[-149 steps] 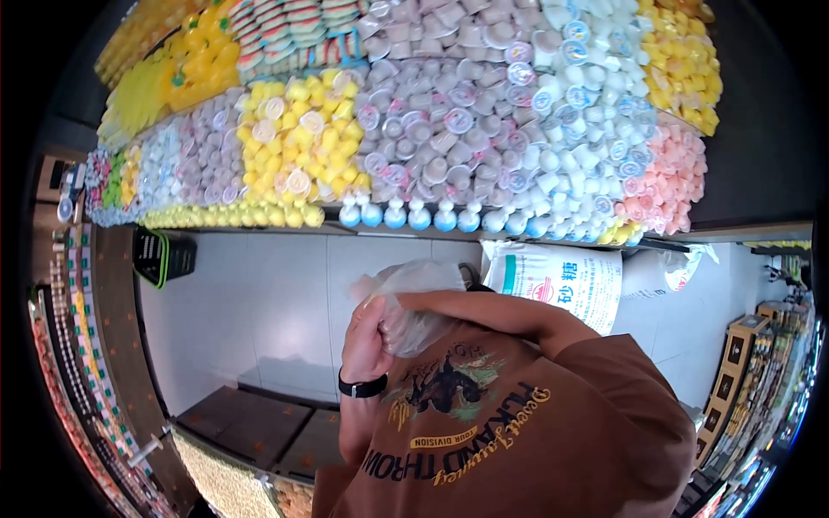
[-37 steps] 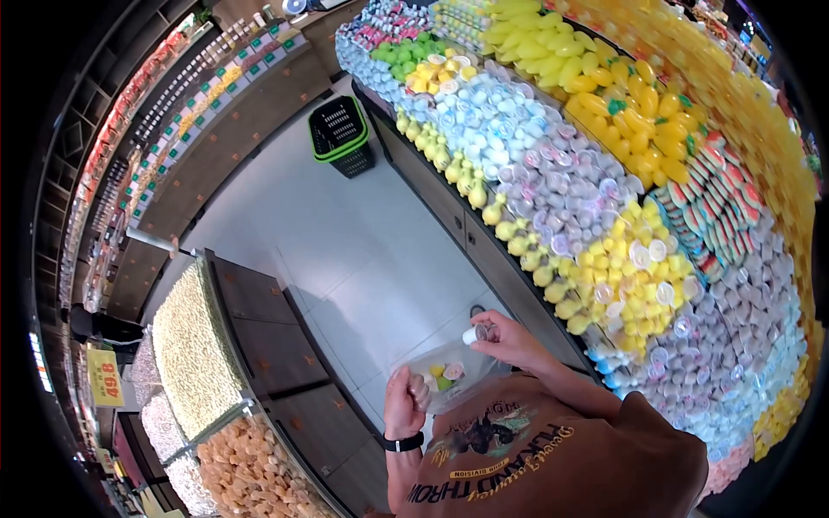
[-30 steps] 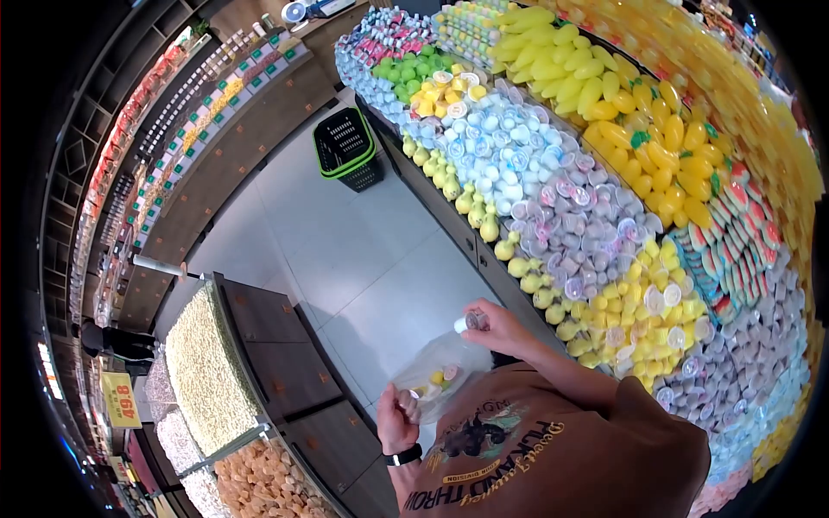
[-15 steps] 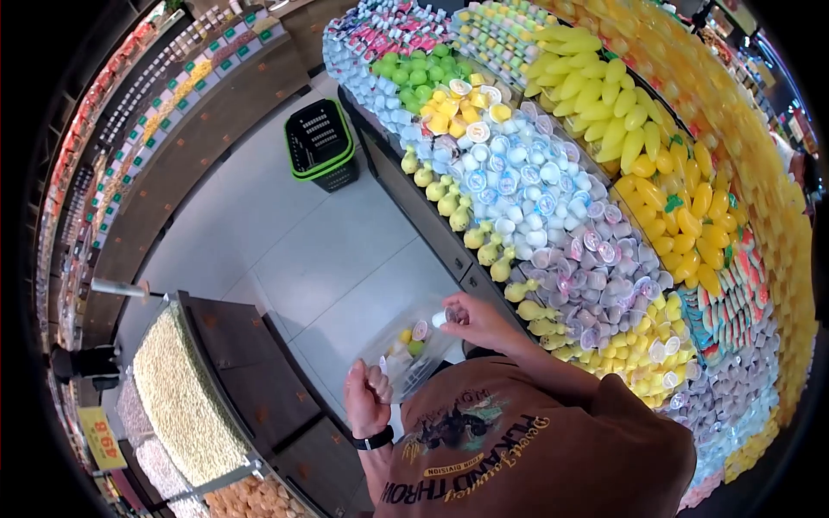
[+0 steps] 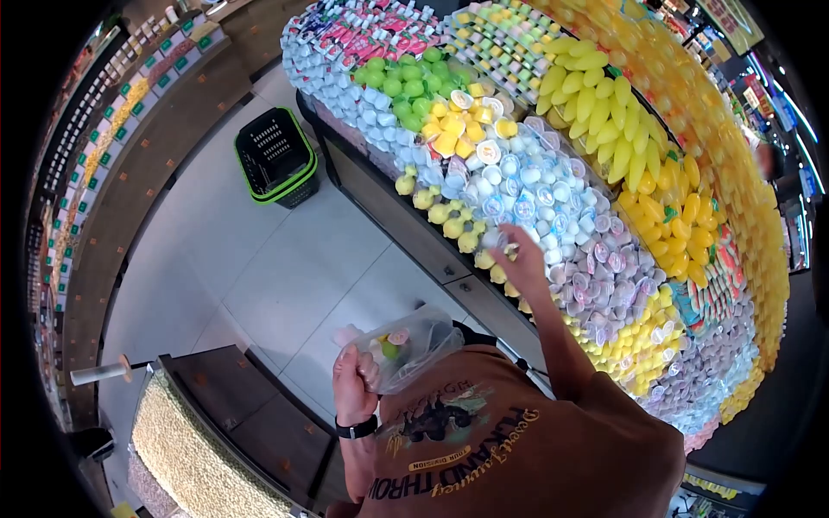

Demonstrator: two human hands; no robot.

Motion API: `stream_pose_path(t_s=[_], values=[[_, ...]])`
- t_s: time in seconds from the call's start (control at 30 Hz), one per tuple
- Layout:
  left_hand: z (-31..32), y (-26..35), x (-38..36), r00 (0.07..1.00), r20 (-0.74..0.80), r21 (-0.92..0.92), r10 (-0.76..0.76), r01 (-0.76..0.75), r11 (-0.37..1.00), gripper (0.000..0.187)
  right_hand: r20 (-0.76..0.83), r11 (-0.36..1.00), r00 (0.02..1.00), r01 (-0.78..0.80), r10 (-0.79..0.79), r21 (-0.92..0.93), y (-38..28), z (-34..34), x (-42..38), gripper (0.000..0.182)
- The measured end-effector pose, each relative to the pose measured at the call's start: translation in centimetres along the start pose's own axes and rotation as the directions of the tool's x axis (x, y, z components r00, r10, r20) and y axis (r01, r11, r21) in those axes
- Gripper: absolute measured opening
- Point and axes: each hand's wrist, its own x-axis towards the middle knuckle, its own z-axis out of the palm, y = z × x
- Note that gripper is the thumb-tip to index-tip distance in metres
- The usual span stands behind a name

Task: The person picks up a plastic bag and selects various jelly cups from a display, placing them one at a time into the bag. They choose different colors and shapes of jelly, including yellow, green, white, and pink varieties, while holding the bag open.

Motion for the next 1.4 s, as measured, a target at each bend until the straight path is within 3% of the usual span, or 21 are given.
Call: stream_pose_path(t_s=[0.1,0.27,0.37,0.5,0.63,0.83,1.0,1.1,1.23,1.27,1.37,1.4], values=[[-0.4,1.9,1.9,1.000,-0.020,-0.019,0.009,-0.009,1.000,0.022,-0.156,0.964,0.973,0.128,-0.168,-0.234,0.1,-1.2,6.1,0.045],[0.6,5.1,5.8,0.997,-0.059,0.010,0.040,-0.040,0.999,0.027,-0.307,0.907,0.895,0.200,-0.323,-0.370,0.7,-1.0,16.2,0.043],[1.6,6.8,7.5,0.997,-0.060,0.030,0.054,-0.052,0.998,0.033,-0.218,0.844,0.918,0.185,-0.332,-0.504,2.4,-0.3,19.5,0.044],[3.2,8.8,10.2,0.996,-0.081,0.072,0.037,-0.031,0.997,0.036,-0.215,0.814,0.922,0.155,-0.323,-0.559,3.9,0.5,20.5,0.031],[4.0,10.9,13.2,0.999,-0.053,0.102,0.004,0.001,0.995,0.036,-0.220,0.815,0.924,0.144,-0.314,-0.562,4.1,0.7,19.8,0.026],[4.4,14.4,18.2,0.995,0.030,0.142,-0.092,0.087,0.986,0.036,-0.450,0.897,0.850,0.055,-0.273,-0.440,-1.0,-0.7,18.1,0.023],[4.6,17.0,22.1,0.968,0.108,0.210,-0.226,0.200,0.957,0.036,-0.781,0.984,0.624,-0.158,0.035,-0.083,-2.6,-1.6,15.2,0.015],[4.4,18.5,23.9,0.947,0.137,0.268,-0.289,0.246,0.932,0.036,-0.731,0.966,0.680,-0.229,0.068,-0.123,-1.5,-0.5,15.0,0.019],[4.1,19.6,25.7,0.926,0.178,0.322,-0.332,0.264,0.909,0.035,-0.516,0.949,0.857,-0.150,-0.016,-0.278,0.6,2.1,18.6,0.033],[4.1,19.9,26.1,0.920,0.196,0.327,-0.338,0.264,0.907,0.034,-0.510,0.939,0.860,-0.186,0.014,-0.289,1.5,2.6,19.8,0.024],[4.5,20.3,26.3,0.909,0.237,0.338,-0.343,0.254,0.906,0.033,-0.498,0.729,0.865,-0.378,0.059,-0.570,1.1,4.0,22.2,0.023],[4.7,20.2,26.2,0.910,0.244,0.340,-0.336,0.244,0.908,0.033,-0.500,0.717,0.863,-0.390,0.066,-0.577,1.3,4.1,23.0,0.024]])
